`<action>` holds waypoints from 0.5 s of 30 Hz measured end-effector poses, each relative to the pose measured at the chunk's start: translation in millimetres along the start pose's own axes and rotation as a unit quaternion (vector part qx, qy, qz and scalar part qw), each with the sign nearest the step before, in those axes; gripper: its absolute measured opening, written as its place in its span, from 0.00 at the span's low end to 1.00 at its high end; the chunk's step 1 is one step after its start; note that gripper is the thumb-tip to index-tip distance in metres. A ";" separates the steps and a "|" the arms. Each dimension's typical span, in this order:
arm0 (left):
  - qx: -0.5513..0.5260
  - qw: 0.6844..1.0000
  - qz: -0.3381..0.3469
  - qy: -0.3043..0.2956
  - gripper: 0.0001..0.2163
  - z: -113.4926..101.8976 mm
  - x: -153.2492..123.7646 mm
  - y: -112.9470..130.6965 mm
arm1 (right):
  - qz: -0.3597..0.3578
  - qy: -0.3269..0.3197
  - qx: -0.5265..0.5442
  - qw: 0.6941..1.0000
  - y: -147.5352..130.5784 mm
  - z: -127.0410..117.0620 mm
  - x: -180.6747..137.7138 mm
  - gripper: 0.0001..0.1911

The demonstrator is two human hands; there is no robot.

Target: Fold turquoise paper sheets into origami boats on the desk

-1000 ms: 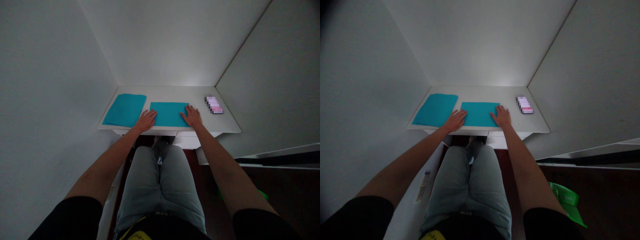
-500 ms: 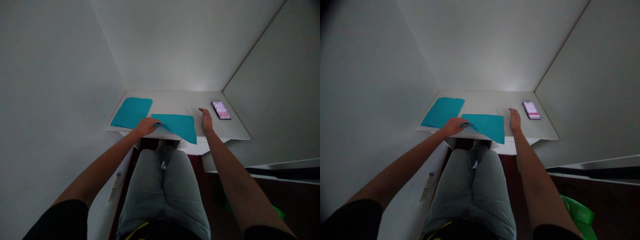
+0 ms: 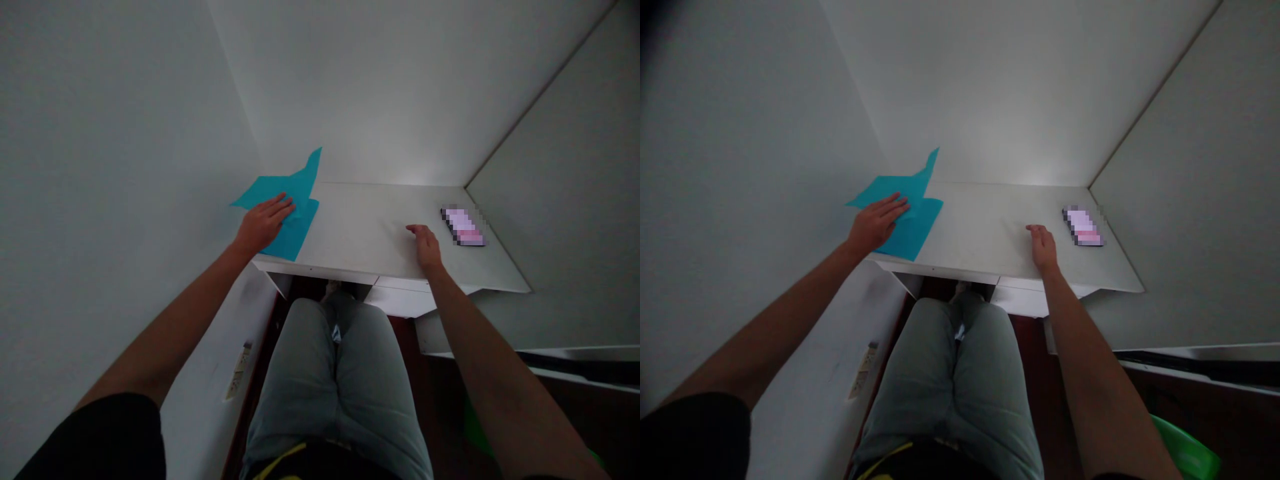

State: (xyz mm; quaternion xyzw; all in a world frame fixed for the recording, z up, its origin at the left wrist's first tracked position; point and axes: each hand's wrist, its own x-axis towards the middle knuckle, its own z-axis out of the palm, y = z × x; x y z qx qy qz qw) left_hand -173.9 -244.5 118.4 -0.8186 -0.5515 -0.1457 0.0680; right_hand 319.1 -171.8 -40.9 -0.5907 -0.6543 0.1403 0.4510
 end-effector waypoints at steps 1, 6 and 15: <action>0.000 1.000 -0.001 -0.023 0.29 18.1 -8.0 -1.7 | -0.001 0.000 -0.001 1.000 0.2 0.3 0.1 0.38; 0.020 0.988 -0.084 -0.131 0.27 94.2 -41.7 -21.4 | -0.001 -0.010 0.016 1.000 -0.7 1.8 -0.3 0.37; 0.012 0.970 -0.143 -0.196 0.30 120.5 -52.6 -24.3 | 0.006 -0.019 0.044 0.999 4.1 5.8 -0.9 0.36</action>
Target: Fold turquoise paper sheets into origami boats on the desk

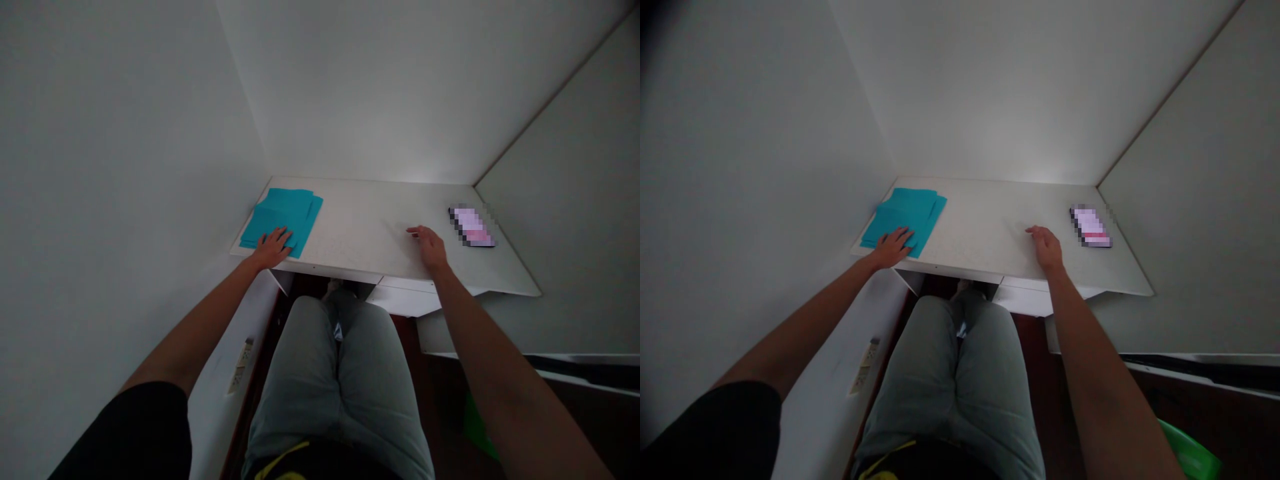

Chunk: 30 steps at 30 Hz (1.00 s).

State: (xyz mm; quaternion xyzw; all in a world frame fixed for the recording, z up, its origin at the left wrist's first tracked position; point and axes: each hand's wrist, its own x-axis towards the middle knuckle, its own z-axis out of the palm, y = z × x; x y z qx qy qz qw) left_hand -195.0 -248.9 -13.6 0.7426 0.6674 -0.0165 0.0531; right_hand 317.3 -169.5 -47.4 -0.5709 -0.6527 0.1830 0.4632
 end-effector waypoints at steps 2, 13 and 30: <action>-0.003 1.000 -0.007 0.004 0.30 2.1 0.9 3.7 | 0.001 -0.001 0.005 1.000 2.2 1.4 0.5 0.36; -0.061 0.987 -0.024 0.144 0.27 -54.8 29.9 21.5 | 0.032 0.005 0.034 0.999 -2.9 2.4 0.3 0.40; -0.096 0.971 0.219 0.012 0.40 15.7 18.4 318.0 | -0.034 -0.055 -0.153 0.986 -14.2 0.5 0.8 0.32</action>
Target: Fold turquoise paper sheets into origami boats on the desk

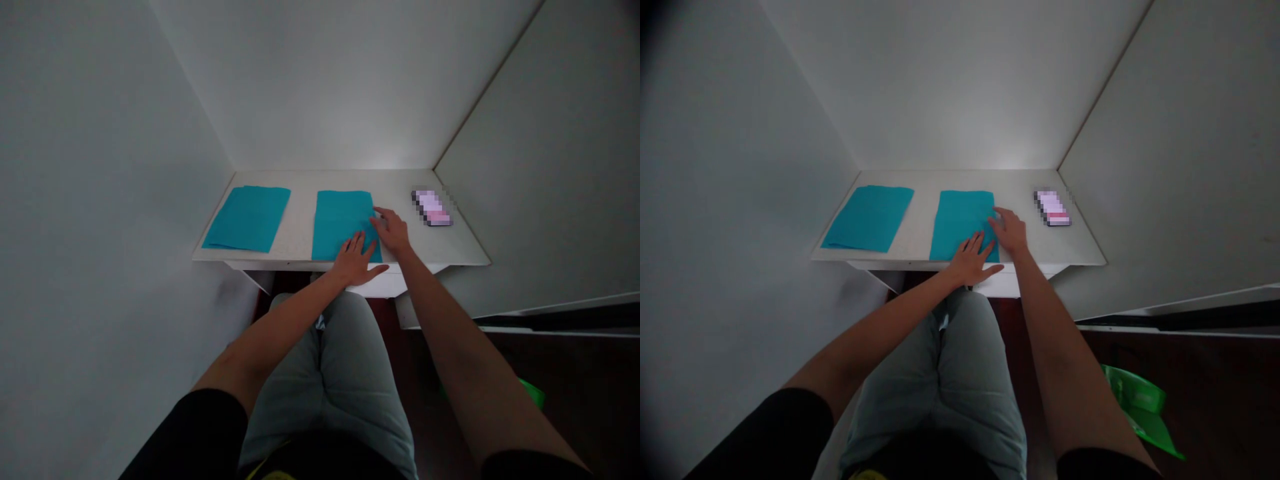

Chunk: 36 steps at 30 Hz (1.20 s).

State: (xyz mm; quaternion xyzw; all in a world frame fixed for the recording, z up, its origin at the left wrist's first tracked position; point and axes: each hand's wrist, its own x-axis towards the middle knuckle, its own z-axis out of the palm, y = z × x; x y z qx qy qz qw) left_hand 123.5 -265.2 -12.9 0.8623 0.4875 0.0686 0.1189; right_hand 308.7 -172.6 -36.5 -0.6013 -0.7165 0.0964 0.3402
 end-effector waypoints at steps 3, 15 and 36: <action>-0.029 1.000 -0.009 0.001 0.37 -15.7 15.7 -14.5 | -0.032 -0.084 -0.088 0.992 -4.2 0.6 0.4 0.24; 0.032 0.997 0.063 -0.007 0.42 -45.5 -31.0 -175.5 | -0.076 -0.143 -0.114 0.980 -16.2 -5.3 -3.0 0.22; -0.046 0.996 0.073 0.024 0.36 -43.0 -100.6 -179.1 | -0.270 -0.280 -0.093 0.917 -2.8 -41.8 -65.7 0.69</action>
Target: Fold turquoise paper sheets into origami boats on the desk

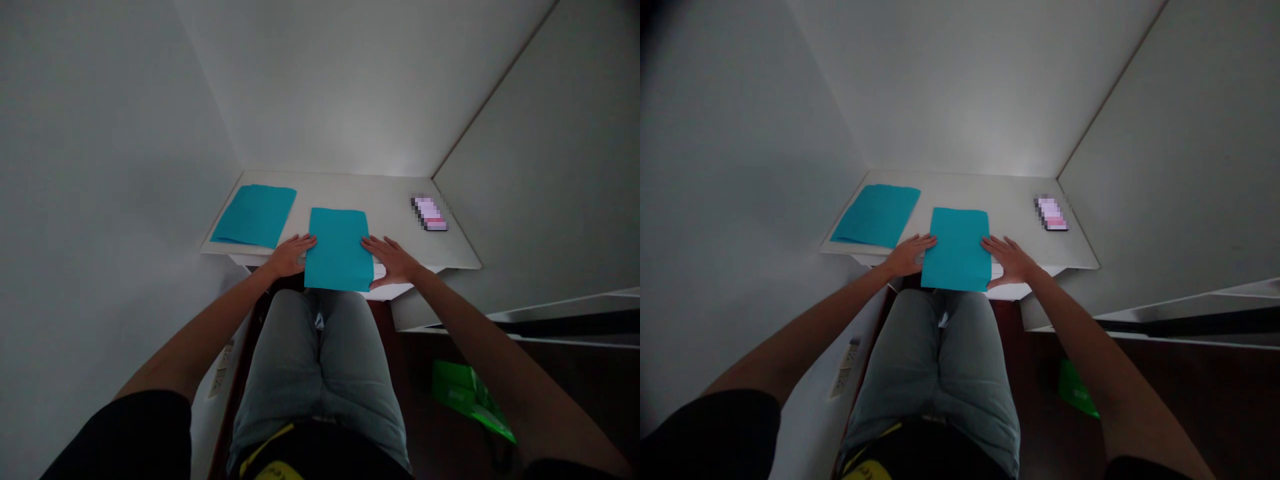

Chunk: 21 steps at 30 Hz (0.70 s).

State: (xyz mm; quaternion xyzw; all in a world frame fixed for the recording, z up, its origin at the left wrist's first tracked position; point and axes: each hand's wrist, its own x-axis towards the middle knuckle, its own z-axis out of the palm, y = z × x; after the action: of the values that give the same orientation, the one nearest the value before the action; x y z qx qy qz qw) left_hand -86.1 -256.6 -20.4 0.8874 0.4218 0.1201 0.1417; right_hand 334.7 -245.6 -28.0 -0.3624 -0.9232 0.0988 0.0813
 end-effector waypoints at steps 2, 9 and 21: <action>-0.011 1.000 -0.009 0.016 0.32 2.9 -1.3 3.4 | -0.009 -0.003 -0.009 1.000 0.4 1.9 -0.5 0.68; -0.071 0.985 -0.105 0.116 0.18 21.0 -8.0 24.5 | 0.061 0.089 0.007 0.994 -25.0 15.7 1.7 0.30; -0.357 0.894 -0.119 0.244 0.19 -65.6 44.4 13.1 | 0.139 0.229 0.287 0.920 -30.3 -76.5 45.8 0.35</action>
State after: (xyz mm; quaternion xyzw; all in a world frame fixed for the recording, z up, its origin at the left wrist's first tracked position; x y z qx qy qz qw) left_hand -71.2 -219.9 49.4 0.6631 0.4743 0.4574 0.3552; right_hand 298.7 -226.5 56.9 -0.4612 -0.7514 0.2843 0.3767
